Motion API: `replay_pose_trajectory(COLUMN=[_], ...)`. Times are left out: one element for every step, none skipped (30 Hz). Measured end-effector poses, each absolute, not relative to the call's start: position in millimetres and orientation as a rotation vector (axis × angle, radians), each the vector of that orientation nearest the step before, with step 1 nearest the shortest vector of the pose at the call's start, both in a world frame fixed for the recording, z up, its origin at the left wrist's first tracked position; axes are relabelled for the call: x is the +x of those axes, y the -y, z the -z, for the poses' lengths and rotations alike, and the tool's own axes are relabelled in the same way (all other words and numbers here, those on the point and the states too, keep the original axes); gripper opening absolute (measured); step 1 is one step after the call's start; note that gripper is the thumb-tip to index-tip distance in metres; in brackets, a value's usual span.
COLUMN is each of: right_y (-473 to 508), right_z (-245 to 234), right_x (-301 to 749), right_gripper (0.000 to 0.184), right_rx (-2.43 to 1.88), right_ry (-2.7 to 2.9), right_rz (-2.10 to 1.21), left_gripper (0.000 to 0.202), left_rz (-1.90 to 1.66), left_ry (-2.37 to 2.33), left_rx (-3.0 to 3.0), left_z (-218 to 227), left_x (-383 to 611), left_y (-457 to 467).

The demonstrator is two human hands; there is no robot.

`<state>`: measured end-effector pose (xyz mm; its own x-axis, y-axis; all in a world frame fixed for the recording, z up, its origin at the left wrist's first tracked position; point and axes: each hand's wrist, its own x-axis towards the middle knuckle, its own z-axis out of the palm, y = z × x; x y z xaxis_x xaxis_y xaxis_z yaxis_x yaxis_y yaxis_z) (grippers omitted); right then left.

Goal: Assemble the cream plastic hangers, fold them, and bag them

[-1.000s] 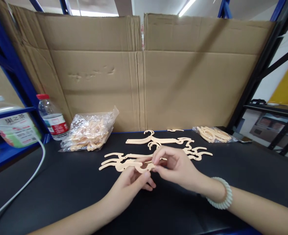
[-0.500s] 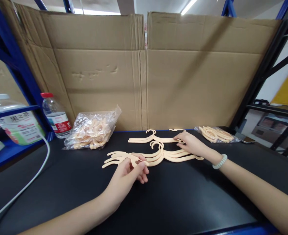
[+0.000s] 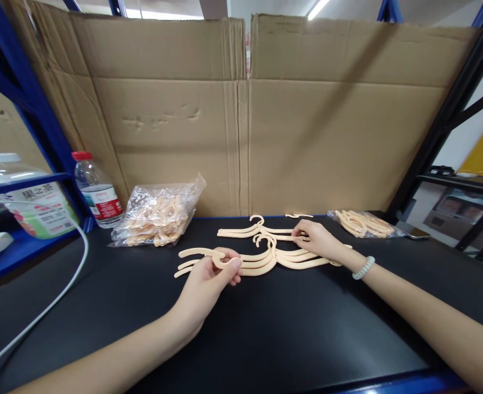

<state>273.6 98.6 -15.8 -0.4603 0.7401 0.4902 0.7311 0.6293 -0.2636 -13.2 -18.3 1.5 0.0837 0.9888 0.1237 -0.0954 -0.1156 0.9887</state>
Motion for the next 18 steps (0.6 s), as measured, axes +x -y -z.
replay_pose_trajectory(right_y=[-97.5,-96.4,-95.3,-94.2,-93.1,-92.0,-90.9,-89.9,-89.1,-88.5,-87.9,-87.5,-87.0,-86.4,-85.5,-84.4,-83.0,-81.4], right_z=[13.9,11.9,9.7,7.5,5.5,3.6,1.9,0.3,-1.1,-2.4,-3.7,-5.1,-6.7,-8.7,-10.9,-13.4,-16.1,-18.9], right_x=[275.1,276.7,278.3,279.7,280.9,281.7,282.3,282.5,282.7,282.7,282.9,283.1,283.5,284.0,284.6,285.4,286.3,287.3], right_gripper=[0.010,0.012,0.013,0.013,0.013,0.013,0.013,0.012,0.012,0.010,0.009,0.008,0.007,0.006,0.005,0.004,0.003,0.003], right_rx=[-1.141,-1.131,-1.118,-1.104,-1.091,-1.083,-1.081,-1.085,-1.091,-1.095,-1.092,-1.081,-1.057,-1.022,-0.980,-0.937,-0.900,-0.879], right_ry=[2.274,2.269,2.265,2.259,2.254,2.250,2.249,2.250,2.253,2.256,2.255,2.247,2.227,2.200,2.171,2.140,2.109,2.083], right_rz=[-0.006,0.014,0.037,0.061,0.081,0.095,0.105,0.109,0.115,0.124,0.139,0.161,0.189,0.219,0.247,0.268,0.277,0.271], left_gripper=[0.027,0.027,0.027,0.027,0.027,0.028,0.029,0.030,0.031,0.032,0.032,0.032,0.032,0.031,0.031,0.030,0.030,0.030], left_rz=[-1.283,-1.296,-1.310,-1.322,-1.331,-1.341,-1.349,-1.358,-1.367,-1.378,-1.390,-1.398,-1.404,-1.411,-1.421,-1.433,-1.445,-1.458], left_ry=[-1.005,-0.991,-0.977,-0.969,-0.967,-0.970,-0.975,-0.981,-0.985,-0.985,-0.981,-0.977,-0.976,-0.978,-0.981,-0.982,-0.980,-0.971], left_rx=[1.265,1.263,1.259,1.252,1.237,1.216,1.187,1.156,1.131,1.114,1.106,1.104,1.103,1.096,1.080,1.057,1.027,0.997], left_z=[-2.0,-2.4,-2.7,-3.0,-3.3,-3.6,-4.1,-4.7,-5.5,-6.6,-7.9,-9.4,-11.2,-13.0,-14.8,-16.5,-18.1,-19.4], left_x=[-14.5,-16.0,-17.5,-19.1,-20.5,-21.9,-23.0,-24.0,-25.0,-25.8,-26.7,-27.7,-28.7,-29.8,-30.9,-32.1,-33.4,-34.7], left_y=[17.0,15.4,13.8,12.0,10.3,8.6,7.1,5.6,4.3,3.2,2.2,1.3,0.4,-0.5,-1.4,-2.5,-3.7,-5.1])
